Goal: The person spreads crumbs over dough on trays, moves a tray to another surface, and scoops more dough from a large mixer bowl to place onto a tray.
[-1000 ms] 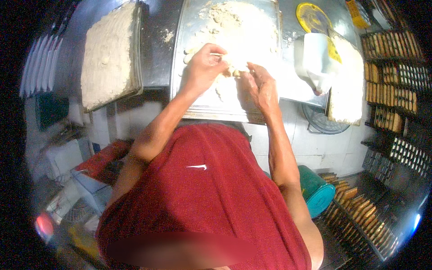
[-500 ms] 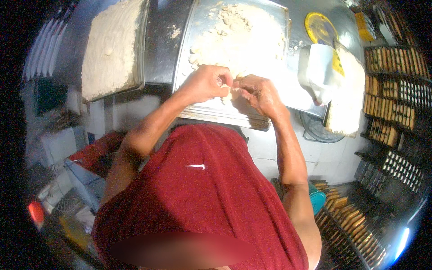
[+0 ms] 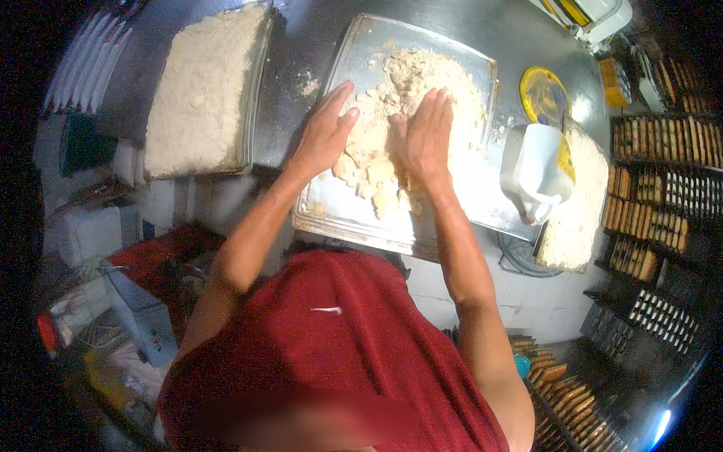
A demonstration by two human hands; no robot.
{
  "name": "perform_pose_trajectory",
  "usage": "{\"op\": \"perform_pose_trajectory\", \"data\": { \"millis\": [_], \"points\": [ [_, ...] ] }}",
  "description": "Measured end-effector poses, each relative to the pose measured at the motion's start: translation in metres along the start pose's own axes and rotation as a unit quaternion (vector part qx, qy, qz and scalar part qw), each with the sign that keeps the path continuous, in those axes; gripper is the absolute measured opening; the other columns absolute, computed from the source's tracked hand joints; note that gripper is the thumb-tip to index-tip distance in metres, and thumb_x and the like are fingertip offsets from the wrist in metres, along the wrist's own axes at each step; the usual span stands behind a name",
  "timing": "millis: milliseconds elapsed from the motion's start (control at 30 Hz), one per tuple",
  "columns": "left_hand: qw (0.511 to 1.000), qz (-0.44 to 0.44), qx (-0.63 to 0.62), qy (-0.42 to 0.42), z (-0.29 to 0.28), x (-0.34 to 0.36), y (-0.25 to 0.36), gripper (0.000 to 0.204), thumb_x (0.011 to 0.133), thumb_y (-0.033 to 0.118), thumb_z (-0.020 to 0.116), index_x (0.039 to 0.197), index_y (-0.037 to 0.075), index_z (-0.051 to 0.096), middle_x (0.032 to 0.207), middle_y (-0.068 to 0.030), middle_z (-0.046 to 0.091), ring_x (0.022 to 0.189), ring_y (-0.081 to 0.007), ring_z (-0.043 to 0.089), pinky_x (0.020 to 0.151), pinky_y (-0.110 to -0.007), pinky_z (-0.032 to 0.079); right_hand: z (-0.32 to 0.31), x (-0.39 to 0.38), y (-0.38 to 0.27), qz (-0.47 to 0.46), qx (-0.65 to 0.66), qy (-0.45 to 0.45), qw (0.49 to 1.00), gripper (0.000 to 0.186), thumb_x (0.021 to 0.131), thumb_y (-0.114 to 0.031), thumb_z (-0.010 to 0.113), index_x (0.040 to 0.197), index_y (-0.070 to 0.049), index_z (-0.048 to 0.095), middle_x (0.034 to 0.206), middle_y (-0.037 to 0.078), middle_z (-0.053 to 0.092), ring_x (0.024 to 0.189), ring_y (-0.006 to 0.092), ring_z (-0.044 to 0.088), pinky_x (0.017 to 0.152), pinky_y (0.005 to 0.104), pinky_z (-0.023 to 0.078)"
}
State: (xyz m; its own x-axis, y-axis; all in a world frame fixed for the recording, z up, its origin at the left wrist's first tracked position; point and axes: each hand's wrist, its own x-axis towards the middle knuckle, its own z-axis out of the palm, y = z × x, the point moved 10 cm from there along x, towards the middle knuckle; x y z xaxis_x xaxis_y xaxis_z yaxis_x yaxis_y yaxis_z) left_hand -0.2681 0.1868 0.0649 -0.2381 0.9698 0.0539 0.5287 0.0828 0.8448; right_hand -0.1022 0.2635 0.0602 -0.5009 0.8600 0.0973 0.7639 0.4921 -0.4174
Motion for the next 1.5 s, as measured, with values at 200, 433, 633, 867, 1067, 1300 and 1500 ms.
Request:
{"op": "perform_pose_trajectory", "data": {
  "millis": [200,433,633,867,1067,1300,1500],
  "points": [
    [1.0,0.014,-0.022,0.012,0.005,0.07,-0.02,0.067,0.107,0.038,0.042,0.154,-0.008,0.03,0.162,-0.0266,0.028,0.152,-0.0378,0.025,0.125,-0.041,0.02,0.011,0.021,-0.042,-0.143,0.034,-0.021,0.989,0.081,0.101,-0.039,0.054,0.151,0.017,0.024,0.159,0.039,0.023,0.15,0.054,0.015,0.123,0.0585,0.013],
    [1.0,-0.007,-0.004,-0.01,0.026,0.115,-0.031,0.071,0.107,0.042,0.035,0.159,-0.004,0.018,0.166,-0.0254,0.017,0.155,-0.0365,0.016,0.127,-0.041,0.015,0.026,0.076,0.001,0.019,-0.021,0.0,1.0,0.085,0.102,-0.042,0.049,0.151,0.02,0.017,0.16,0.041,0.014,0.152,0.0517,0.008,0.125,0.0547,0.009],
    [0.996,-0.026,-0.087,0.01,0.025,0.133,-0.043,0.071,0.108,0.046,0.026,0.16,-0.002,0.018,0.167,-0.0228,0.017,0.156,-0.035,0.016,0.127,-0.041,0.015,0.048,0.109,-0.037,-0.143,0.053,0.031,0.988,0.073,0.101,-0.029,0.051,0.149,0.02,0.025,0.155,0.043,0.024,0.148,0.0552,0.021,0.124,0.055,0.016],
    [0.998,-0.02,-0.04,0.033,0.03,0.157,-0.037,0.066,0.109,0.042,0.026,0.159,-0.001,0.023,0.166,-0.0222,0.021,0.155,-0.0347,0.017,0.126,-0.04,0.014,0.059,0.157,-0.024,-0.198,0.036,0.037,0.979,0.068,0.098,-0.027,0.055,0.149,0.012,0.033,0.156,0.036,0.029,0.146,0.054,0.027,0.121,0.0559,0.023],
    [0.977,0.029,0.211,-0.026,0.054,0.173,-0.044,0.072,0.108,0.045,0.028,0.158,-0.007,0.019,0.167,-0.0269,0.012,0.156,-0.0395,0.01,0.127,-0.046,0.01,-0.002,0.144,0.022,-0.058,0.038,-0.031,0.997,0.074,0.099,-0.035,0.057,0.154,0.006,0.03,0.161,0.03,0.027,0.152,0.0421,0.022,0.127,0.0483,0.016],
    [0.951,0.085,0.287,-0.074,0.112,0.181,-0.007,0.075,0.107,0.044,0.037,0.156,-0.011,0.019,0.165,-0.0309,0.011,0.155,-0.0417,0.01,0.127,-0.048,0.011,-0.01,0.117,0.146,0.092,0.144,0.058,0.984,0.075,0.099,-0.035,0.058,0.153,0.009,0.031,0.157,0.032,0.033,0.149,0.0429,0.03,0.124,0.0461,0.023],
    [0.95,0.103,0.278,-0.096,0.153,0.2,0.022,0.075,0.107,0.045,0.036,0.155,-0.011,0.021,0.165,-0.0311,0.013,0.155,-0.0423,0.01,0.127,-0.05,0.011,-0.019,0.118,0.154,0.079,0.134,0.087,0.984,0.072,0.101,-0.035,0.054,0.151,0.011,0.033,0.155,0.033,0.036,0.146,0.0446,0.033,0.122,0.0457,0.026]
  ]
}}
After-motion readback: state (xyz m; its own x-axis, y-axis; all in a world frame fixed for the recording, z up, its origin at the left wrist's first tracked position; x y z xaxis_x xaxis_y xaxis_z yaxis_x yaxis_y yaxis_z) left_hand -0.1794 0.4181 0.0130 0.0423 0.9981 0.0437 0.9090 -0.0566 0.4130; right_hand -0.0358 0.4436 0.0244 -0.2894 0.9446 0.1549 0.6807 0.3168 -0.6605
